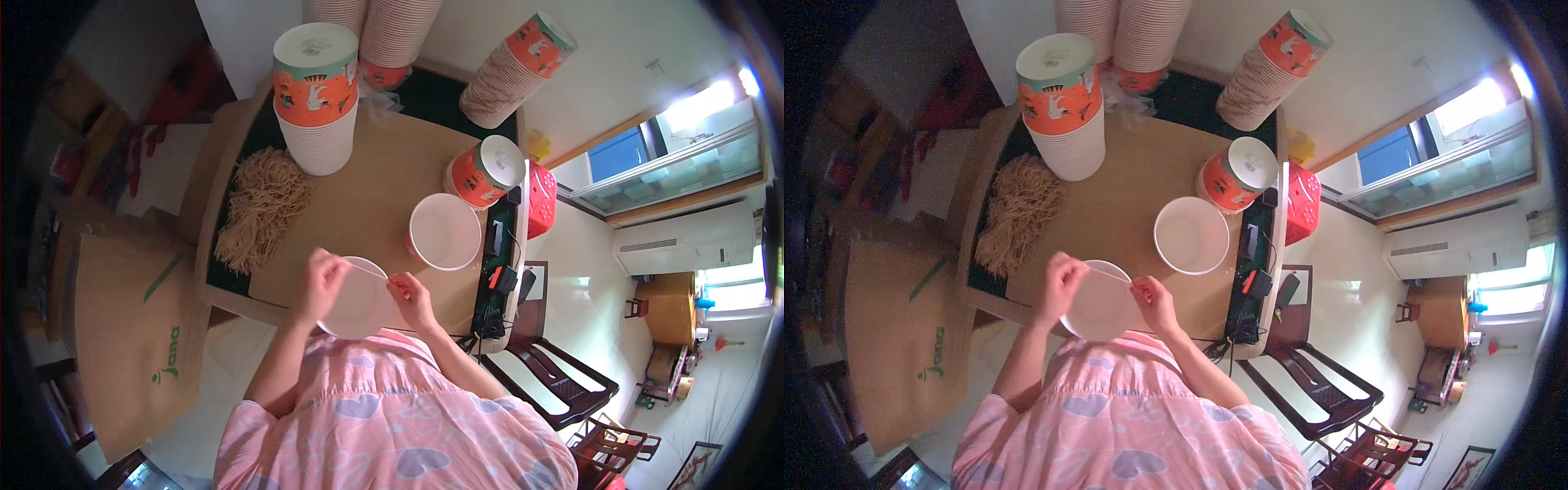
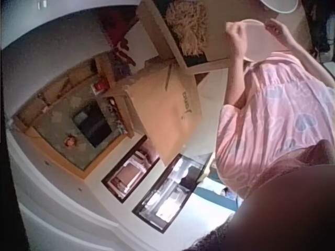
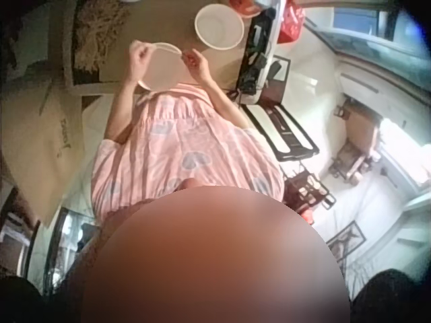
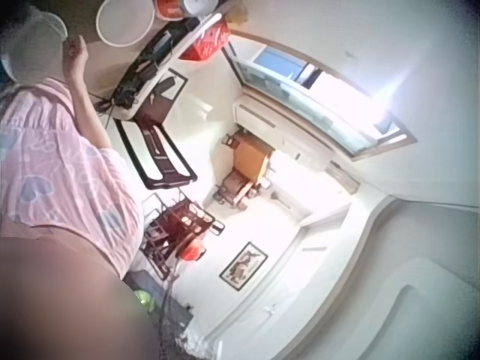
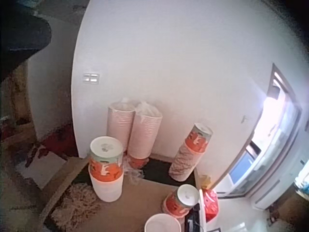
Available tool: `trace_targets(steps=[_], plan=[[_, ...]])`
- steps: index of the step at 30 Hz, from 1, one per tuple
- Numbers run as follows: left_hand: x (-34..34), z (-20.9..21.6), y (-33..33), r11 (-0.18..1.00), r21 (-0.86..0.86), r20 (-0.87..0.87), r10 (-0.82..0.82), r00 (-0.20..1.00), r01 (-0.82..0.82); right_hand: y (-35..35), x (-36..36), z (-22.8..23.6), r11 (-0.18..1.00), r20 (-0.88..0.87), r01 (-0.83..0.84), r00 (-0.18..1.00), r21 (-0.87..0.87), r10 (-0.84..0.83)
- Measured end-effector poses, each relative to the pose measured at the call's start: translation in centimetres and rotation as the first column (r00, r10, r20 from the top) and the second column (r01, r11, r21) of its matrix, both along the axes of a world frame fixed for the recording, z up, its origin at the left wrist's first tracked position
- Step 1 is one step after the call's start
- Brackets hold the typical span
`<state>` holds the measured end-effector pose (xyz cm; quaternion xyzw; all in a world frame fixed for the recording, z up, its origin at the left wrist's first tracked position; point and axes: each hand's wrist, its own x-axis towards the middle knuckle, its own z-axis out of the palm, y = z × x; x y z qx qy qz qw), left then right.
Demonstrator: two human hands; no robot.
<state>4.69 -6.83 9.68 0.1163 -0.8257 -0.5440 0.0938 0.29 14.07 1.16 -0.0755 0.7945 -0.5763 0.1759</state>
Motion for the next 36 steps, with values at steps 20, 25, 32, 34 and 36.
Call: trace_targets(steps=[20, 25, 32, 34, 36], plan=[[0.8, -17.3, -4.1, 0.761, 0.612, 0.456, -0.116, 0.882, -0.216, 0.8, -1.1, -5.0, 0.991, 0.399, 0.044, 0.917, -0.128, 0.010], [1.1, -17.5, -3.8, 0.716, 0.635, 0.468, -0.057, 0.882, -0.290, 1.8, 0.9, -8.4, 0.972, 0.322, -0.194, 0.936, 0.136, 0.141], [0.8, -17.4, -3.9, 0.831, 0.528, 0.438, -0.091, 0.894, -0.174, 0.9, 2.2, -10.8, 0.893, 0.799, 0.336, 0.600, -0.301, 0.043], [0.6, -17.0, -3.8, 0.869, 0.470, 0.422, -0.063, 0.904, -0.158, 1.3, 2.2, -10.0, 0.975, 0.605, 0.004, 0.785, -0.222, 0.134], [0.3, -14.7, -4.0, 0.833, 0.536, 0.292, -0.032, 0.956, -0.135, 0.6, 1.9, -5.6, 0.942, 0.771, 0.156, 0.620, -0.298, 0.141]])
